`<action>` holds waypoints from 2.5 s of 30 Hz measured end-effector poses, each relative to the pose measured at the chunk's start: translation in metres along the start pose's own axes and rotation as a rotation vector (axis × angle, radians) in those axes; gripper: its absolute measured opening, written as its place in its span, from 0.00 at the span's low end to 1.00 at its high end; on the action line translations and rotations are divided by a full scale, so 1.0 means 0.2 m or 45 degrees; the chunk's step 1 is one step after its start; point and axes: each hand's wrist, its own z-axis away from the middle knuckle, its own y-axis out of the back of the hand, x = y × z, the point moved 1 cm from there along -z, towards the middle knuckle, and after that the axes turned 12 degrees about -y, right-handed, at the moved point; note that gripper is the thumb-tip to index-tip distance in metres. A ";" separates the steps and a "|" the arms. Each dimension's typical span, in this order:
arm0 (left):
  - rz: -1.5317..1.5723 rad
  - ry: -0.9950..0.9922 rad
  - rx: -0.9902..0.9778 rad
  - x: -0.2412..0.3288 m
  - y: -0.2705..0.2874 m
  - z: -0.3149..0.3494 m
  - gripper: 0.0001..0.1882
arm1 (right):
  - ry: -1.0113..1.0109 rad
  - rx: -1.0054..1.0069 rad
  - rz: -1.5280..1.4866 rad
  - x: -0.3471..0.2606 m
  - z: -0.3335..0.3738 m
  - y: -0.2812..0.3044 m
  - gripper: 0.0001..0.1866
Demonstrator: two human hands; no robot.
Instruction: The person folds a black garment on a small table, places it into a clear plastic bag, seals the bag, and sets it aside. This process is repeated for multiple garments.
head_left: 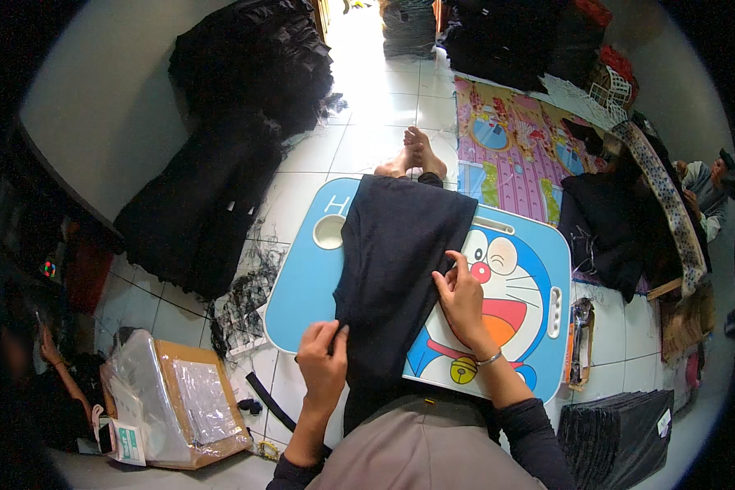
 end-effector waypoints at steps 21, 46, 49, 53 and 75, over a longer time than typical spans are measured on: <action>1.653 -0.227 -0.473 0.61 0.29 -0.92 0.19 | 0.241 -0.641 0.185 -0.34 0.32 0.02 0.35; 0.218 -0.398 0.486 0.29 1.57 -1.57 0.19 | 0.670 0.383 -0.032 -0.68 -0.16 1.48 0.23; 0.392 -0.117 0.092 0.08 1.41 -1.67 0.19 | 0.562 0.424 0.394 -0.58 -0.31 1.67 0.07; 0.799 0.093 -0.380 -0.12 0.92 -1.83 0.19 | 0.761 0.597 0.666 -0.42 -0.66 1.59 0.10; 0.545 0.632 -0.249 -0.65 0.60 -0.20 0.16 | -0.163 -0.038 0.168 0.52 0.60 1.45 0.11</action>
